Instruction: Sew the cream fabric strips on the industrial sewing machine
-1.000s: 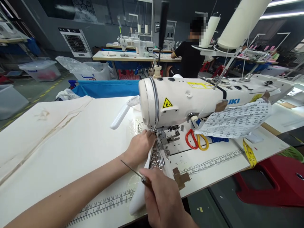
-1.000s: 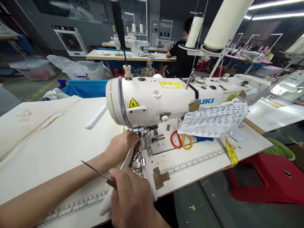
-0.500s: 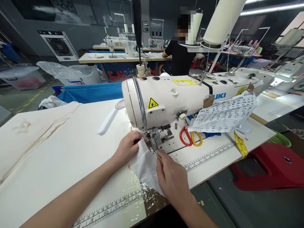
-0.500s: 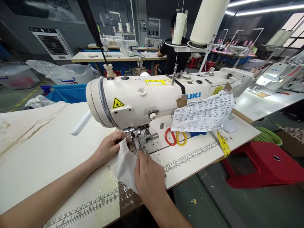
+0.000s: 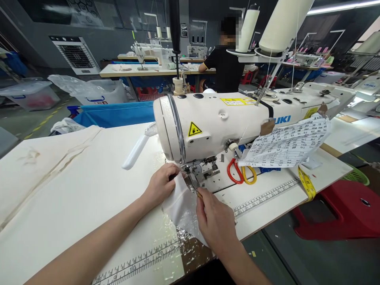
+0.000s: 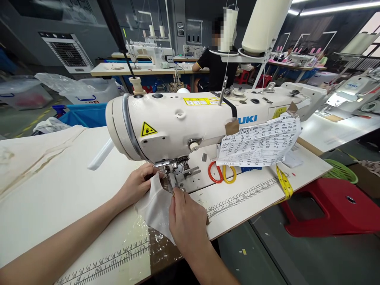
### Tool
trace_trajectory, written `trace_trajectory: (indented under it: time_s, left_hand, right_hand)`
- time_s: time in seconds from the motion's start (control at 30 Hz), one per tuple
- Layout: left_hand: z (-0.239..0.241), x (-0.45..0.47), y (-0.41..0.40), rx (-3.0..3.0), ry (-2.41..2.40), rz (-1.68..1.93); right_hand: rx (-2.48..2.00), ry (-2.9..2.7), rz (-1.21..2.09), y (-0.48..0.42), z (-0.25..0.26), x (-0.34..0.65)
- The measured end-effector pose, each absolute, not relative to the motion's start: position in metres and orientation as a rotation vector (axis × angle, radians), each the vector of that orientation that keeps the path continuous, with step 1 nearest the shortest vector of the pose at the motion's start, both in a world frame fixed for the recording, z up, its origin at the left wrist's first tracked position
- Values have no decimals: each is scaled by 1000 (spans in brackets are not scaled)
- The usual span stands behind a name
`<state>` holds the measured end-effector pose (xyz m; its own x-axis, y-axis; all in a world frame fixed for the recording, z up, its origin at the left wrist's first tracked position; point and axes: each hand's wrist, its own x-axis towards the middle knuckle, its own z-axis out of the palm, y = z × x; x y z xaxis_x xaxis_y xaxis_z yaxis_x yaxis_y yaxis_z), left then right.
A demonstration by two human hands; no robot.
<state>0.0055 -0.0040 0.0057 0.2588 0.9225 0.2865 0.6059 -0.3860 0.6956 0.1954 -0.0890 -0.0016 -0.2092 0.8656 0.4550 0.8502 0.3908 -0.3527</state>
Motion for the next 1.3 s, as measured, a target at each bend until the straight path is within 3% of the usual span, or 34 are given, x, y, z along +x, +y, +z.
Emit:
trace_trajectory:
  time_s: [0.8, 1.3]
  left_hand:
    - [1, 12, -3, 2465, 1419, 867]
    - [3, 5, -3, 2164, 1436, 902]
  right_hand:
    - [-1552, -2119, 47, -86, -1, 192]
    - [-1543, -2096, 78, -88, -1, 192]
